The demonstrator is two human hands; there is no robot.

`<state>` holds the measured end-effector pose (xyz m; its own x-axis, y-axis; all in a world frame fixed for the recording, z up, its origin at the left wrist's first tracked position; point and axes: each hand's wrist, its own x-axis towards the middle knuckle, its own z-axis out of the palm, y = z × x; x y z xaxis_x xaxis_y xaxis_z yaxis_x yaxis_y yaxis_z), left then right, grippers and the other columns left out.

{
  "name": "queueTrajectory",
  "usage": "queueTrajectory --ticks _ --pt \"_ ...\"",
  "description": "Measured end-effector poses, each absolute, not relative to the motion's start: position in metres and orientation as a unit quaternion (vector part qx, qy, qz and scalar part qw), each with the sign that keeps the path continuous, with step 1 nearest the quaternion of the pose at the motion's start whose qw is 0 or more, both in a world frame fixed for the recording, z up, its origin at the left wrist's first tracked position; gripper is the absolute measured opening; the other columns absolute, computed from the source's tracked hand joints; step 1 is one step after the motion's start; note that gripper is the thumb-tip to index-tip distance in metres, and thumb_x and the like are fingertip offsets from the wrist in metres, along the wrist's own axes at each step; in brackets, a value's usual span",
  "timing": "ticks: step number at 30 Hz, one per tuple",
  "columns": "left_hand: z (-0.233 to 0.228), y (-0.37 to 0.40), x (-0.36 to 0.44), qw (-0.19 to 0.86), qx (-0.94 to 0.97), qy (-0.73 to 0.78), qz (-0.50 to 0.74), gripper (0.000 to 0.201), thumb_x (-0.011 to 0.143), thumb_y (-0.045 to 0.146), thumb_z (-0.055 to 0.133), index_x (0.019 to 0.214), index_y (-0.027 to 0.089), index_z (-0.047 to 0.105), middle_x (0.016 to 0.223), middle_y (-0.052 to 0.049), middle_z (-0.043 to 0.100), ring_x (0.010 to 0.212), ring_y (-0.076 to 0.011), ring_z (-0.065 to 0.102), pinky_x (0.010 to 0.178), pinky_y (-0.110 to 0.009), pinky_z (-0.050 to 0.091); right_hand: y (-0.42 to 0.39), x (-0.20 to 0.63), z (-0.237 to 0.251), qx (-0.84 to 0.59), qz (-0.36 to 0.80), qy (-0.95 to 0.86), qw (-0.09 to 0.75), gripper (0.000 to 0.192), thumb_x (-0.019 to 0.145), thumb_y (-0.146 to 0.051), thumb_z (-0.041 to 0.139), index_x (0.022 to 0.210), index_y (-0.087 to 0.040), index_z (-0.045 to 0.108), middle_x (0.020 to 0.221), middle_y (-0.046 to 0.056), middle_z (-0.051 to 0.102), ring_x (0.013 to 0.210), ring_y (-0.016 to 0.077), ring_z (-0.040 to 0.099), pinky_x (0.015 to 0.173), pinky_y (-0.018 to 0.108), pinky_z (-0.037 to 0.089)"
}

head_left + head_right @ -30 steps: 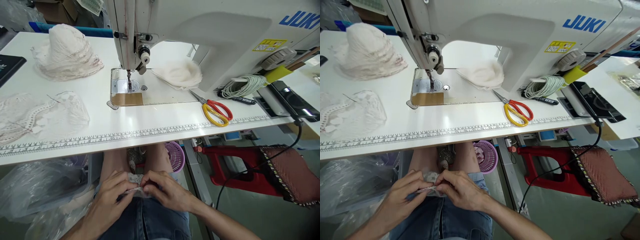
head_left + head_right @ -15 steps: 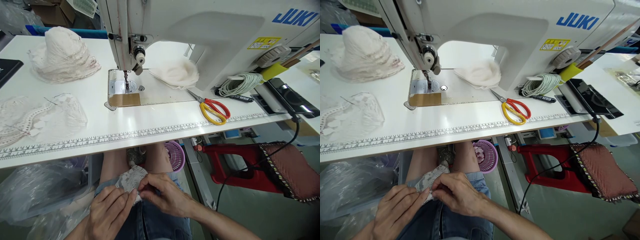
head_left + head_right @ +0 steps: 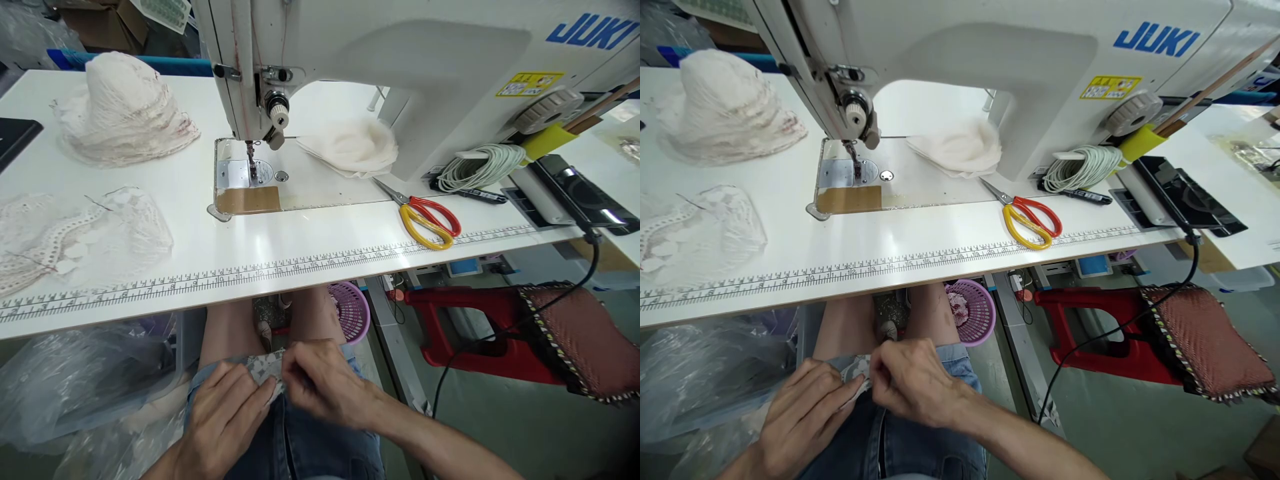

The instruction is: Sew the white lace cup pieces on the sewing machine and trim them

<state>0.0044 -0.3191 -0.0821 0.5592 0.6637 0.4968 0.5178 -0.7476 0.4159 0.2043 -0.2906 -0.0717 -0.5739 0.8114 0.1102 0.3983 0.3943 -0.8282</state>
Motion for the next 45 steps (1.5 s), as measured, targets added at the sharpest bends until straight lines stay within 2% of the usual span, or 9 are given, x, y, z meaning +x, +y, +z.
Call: queueTrajectory --ticks 6,13,16,19,24,28,36,41,45 --pt "-0.081 -0.319 0.004 0.105 0.871 0.343 0.335 0.024 0.079 -0.003 0.058 0.102 0.006 0.060 0.063 -0.003 0.058 0.061 -0.0134 0.051 0.060 -0.030 0.039 -0.281 0.214 -0.070 -0.382 0.484 -0.750 0.241 0.007 0.090 -0.021 0.043 0.087 -0.018 0.049 0.066 -0.003 0.050 0.056 0.0087 0.046 0.054 0.019 0.035" --pt "-0.082 -0.317 0.006 0.147 0.855 0.366 0.336 0.019 0.080 0.001 0.058 0.097 0.010 0.062 0.064 -0.002 0.057 0.061 -0.0131 0.049 0.060 -0.028 0.036 -0.290 0.212 -0.069 -0.342 0.484 -0.766 0.249 0.014 0.090 -0.029 0.051 0.095 -0.016 0.054 0.083 0.002 0.054 0.072 0.0121 0.051 0.064 0.022 0.039" --pt "-0.076 -0.313 0.010 0.278 0.793 0.457 0.290 0.012 0.084 0.010 0.054 0.079 0.014 0.064 0.061 0.000 0.051 0.057 -0.0119 0.046 0.057 -0.025 0.035 -0.290 0.212 -0.074 -0.361 0.468 -0.770 0.243 0.028 0.083 -0.037 0.062 0.100 -0.016 0.055 0.094 0.005 0.050 0.081 0.0144 0.052 0.066 0.023 0.040" --pt "-0.070 -0.307 0.013 0.474 0.672 0.543 0.171 0.023 0.084 0.027 0.055 0.065 0.016 0.062 0.060 0.001 0.047 0.057 -0.0118 0.046 0.055 -0.022 0.034 -0.288 0.211 -0.081 -0.384 0.473 -0.758 0.233 0.008 0.088 -0.024 0.055 0.092 -0.017 0.057 0.093 0.004 0.049 0.081 0.0130 0.051 0.066 0.022 0.040" --pt "-0.066 -0.299 0.013 0.683 0.409 0.592 0.129 0.034 0.072 0.047 0.065 0.067 0.013 0.062 0.061 0.003 0.042 0.056 -0.0100 0.036 0.050 -0.020 0.027 -0.289 0.211 -0.083 -0.444 0.484 -0.699 0.284 0.010 0.091 -0.016 0.044 0.086 -0.017 0.053 0.083 0.002 0.051 0.073 0.0120 0.050 0.062 0.022 0.039" --pt "-0.065 -0.299 0.014 0.713 0.349 0.589 0.148 0.039 0.066 0.051 0.070 0.067 0.012 0.062 0.058 0.004 0.043 0.056 -0.0092 0.034 0.051 -0.020 0.024 -0.299 0.211 -0.076 -0.410 0.470 -0.734 0.268 0.005 0.090 -0.021 0.051 0.093 -0.018 0.052 0.089 0.003 0.054 0.078 0.0128 0.053 0.065 0.022 0.040" --pt "-0.069 -0.299 0.013 0.745 0.289 0.579 0.158 0.039 0.064 0.047 0.075 0.067 0.012 0.059 0.058 0.004 0.043 0.055 -0.0078 0.031 0.049 -0.020 0.021 -0.305 0.207 -0.075 -0.411 0.386 -0.808 0.174 0.019 0.085 -0.022 0.057 0.101 -0.019 0.045 0.097 0.004 0.055 0.085 0.0157 0.056 0.062 0.023 0.037" --pt "-0.071 -0.302 0.013 0.749 0.288 0.576 0.154 0.039 0.063 0.047 0.075 0.063 0.013 0.054 0.056 0.006 0.037 0.055 -0.0075 0.028 0.049 -0.020 0.020 -0.303 0.206 -0.076 -0.403 0.375 -0.809 0.204 0.005 0.091 -0.019 0.046 0.096 -0.019 0.047 0.091 0.003 0.057 0.078 0.0124 0.056 0.062 0.022 0.037" --pt "-0.072 -0.303 0.012 0.751 0.293 0.575 0.142 0.039 0.064 0.047 0.074 0.065 0.013 0.054 0.057 0.006 0.037 0.055 -0.0076 0.028 0.049 -0.020 0.019 -0.303 0.205 -0.079 -0.391 0.390 -0.804 0.220 0.007 0.093 -0.020 0.043 0.096 -0.019 0.049 0.087 0.002 0.058 0.075 0.0123 0.057 0.063 0.022 0.038"
